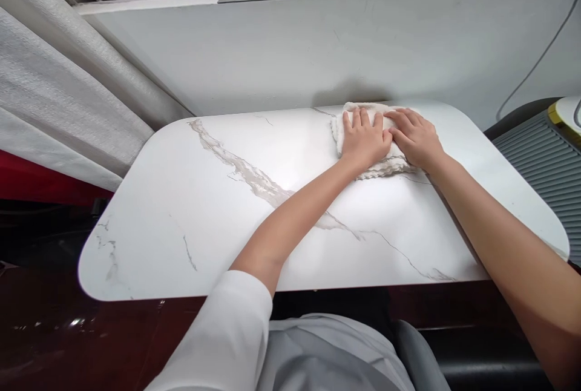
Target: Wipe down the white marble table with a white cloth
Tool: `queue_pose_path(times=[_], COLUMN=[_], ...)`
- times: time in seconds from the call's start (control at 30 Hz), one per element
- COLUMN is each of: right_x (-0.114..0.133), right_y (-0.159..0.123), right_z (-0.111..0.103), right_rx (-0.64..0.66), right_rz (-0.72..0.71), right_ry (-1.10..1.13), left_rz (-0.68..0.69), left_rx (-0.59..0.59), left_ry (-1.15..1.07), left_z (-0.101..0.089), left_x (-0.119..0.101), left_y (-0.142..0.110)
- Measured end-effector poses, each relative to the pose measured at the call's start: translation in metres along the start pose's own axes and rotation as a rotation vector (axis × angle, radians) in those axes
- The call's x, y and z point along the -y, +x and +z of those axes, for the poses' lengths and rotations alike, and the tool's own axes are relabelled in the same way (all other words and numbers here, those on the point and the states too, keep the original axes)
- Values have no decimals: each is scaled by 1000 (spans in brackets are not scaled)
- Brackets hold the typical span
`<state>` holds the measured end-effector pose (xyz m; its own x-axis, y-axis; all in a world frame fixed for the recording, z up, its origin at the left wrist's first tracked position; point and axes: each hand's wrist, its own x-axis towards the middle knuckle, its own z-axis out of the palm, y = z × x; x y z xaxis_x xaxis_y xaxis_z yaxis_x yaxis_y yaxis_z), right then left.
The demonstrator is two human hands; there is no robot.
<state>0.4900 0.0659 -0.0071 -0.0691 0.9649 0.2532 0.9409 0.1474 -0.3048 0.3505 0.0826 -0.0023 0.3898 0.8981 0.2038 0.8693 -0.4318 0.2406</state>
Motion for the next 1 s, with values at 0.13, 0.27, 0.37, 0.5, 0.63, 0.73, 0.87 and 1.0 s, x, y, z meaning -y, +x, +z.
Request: queue_pose_path(times=[0.13,0.27,0.37,0.5,0.63,0.73,0.87,1.0], right_x=[6,15,21,25,24,20,10,-6], right_y=[-35,-72,-99,-131,-157,-174,-191,-206], right_z=[-5,-12,-18,-27,-35,-40,-46,-55], right_rx=[9,46,43,42,58,60,42,35], right_rz=[24,5,-20,-64,-66,-57,-61,-42], right_ry=[-45,-84,-91,-82,-100,-122,-151,-157], left_rz=[62,61,75,121,187,220,259,300], left_rx=[32,50,52,39,41,42,21,-47], left_ry=[-7,2,6,9,41,54,50,27], left_z=[-7,-14,-18,-22,-23,-23,-25,-22], left_x=[-7,-18,-27,-38,-50,-61,-76,-92], left_y=[-31,-69,-97,-129,-152,-163,-173,-176])
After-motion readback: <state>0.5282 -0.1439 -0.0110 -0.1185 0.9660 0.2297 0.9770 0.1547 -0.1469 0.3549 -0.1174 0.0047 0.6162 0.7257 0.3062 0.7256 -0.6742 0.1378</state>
